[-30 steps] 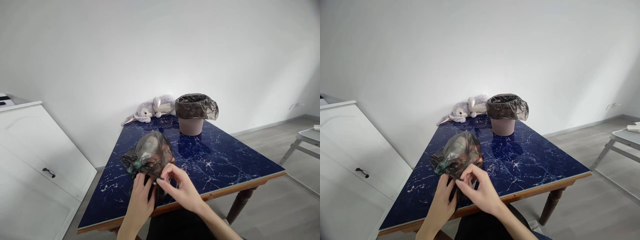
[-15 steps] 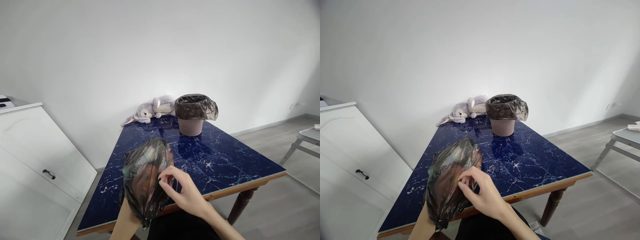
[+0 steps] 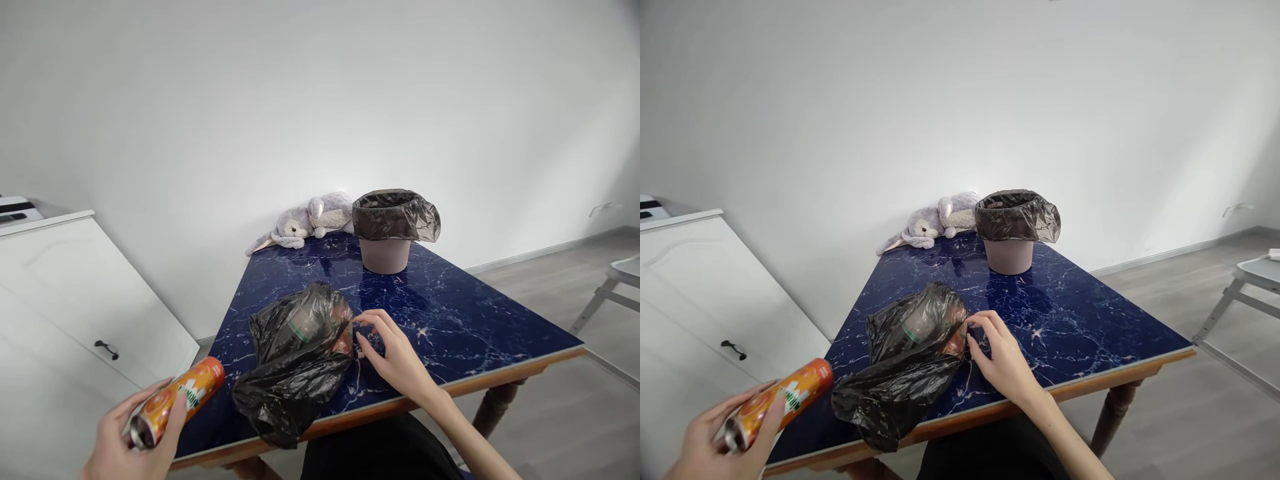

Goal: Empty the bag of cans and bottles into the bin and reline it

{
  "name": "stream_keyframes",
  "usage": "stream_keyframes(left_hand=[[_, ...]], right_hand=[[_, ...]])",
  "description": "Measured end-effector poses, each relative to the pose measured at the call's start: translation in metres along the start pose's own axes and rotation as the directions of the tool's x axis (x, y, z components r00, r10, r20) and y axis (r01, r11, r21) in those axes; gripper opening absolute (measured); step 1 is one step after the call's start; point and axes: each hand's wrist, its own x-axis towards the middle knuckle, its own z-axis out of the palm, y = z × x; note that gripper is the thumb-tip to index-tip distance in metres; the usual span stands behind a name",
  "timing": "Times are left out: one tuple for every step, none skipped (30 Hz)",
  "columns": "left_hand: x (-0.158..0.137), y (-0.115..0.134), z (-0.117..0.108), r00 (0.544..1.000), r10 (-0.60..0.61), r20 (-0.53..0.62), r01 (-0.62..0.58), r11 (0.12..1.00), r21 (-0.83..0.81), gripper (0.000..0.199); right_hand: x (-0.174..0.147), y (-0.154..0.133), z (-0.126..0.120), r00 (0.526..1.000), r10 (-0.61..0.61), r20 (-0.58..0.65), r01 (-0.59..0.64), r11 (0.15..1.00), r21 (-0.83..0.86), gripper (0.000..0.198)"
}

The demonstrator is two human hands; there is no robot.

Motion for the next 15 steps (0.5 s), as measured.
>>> stream_keyframes(left_hand=[[0.009,0.004,0.001,0.999,0.048,0.021,-0.049,0.997,0.057,0.046],[0.019,0.009,0.003,0.994,0.09,0.06,-0.096,0.989,0.114,0.046],[0.029,0.014,0.005,0.988,0.117,0.105,-0.134,0.977,0.166,0.046],[0.04,0.02,0.007,0.978,0.117,0.173,-0.153,0.964,0.218,0.047],[0.051,0.027,0.01,0.965,0.101,0.243,-0.167,0.948,0.27,0.05],[0.061,0.034,0.014,0.949,0.088,0.303,-0.187,0.931,0.313,0.054],[0.071,0.041,0.018,0.933,0.086,0.349,-0.211,0.918,0.337,0.059],[0.08,0.049,0.022,0.921,0.086,0.38,-0.232,0.905,0.358,0.067],[0.089,0.057,0.027,0.906,0.094,0.412,-0.258,0.895,0.365,0.075],[0.096,0.064,0.033,0.891,0.103,0.441,-0.285,0.885,0.368,0.081],[0.102,0.071,0.039,0.876,0.112,0.469,-0.311,0.875,0.371,0.086],[0.108,0.077,0.045,0.858,0.122,0.498,-0.338,0.866,0.37,0.088],[0.113,0.083,0.052,0.842,0.128,0.524,-0.36,0.856,0.371,0.088],[0.117,0.087,0.059,0.827,0.129,0.548,-0.38,0.846,0.374,0.088],[0.121,0.09,0.066,0.812,0.128,0.569,-0.397,0.836,0.379,0.087]], right_hand=[[-0.002,0.004,-0.001,1.0,0.016,-0.005,-0.016,1.0,-0.017,0.024],[-0.004,0.007,-0.002,1.0,0.027,-0.011,-0.028,0.999,-0.033,0.025],[-0.005,0.01,-0.002,0.999,0.037,-0.014,-0.038,0.998,-0.048,0.025],[-0.007,0.012,-0.002,0.999,0.045,-0.015,-0.046,0.997,-0.06,0.025],[-0.008,0.014,-0.002,0.999,0.051,-0.012,-0.051,0.996,-0.068,0.025],[-0.009,0.015,-0.002,0.999,0.054,-0.004,-0.054,0.996,-0.072,0.024],[-0.01,0.016,-0.002,0.998,0.055,0.009,-0.054,0.996,-0.075,0.024],[-0.011,0.017,-0.001,0.998,0.054,0.024,-0.052,0.996,-0.077,0.024],[-0.012,0.017,-0.001,0.998,0.052,0.041,-0.049,0.996,-0.079,0.024],[-0.012,0.018,0.0,0.997,0.051,0.058,-0.046,0.996,-0.083,0.024],[-0.013,0.019,0.001,0.996,0.051,0.073,-0.044,0.995,-0.087,0.024],[-0.013,0.02,0.001,0.995,0.052,0.087,-0.044,0.995,-0.092,0.025],[-0.014,0.02,0.002,0.994,0.054,0.098,-0.045,0.994,-0.096,0.025],[-0.014,0.021,0.002,0.993,0.057,0.106,-0.046,0.994,-0.1,0.026],[-0.015,0.021,0.002,0.992,0.06,0.112,-0.049,0.994,-0.102,0.026]])
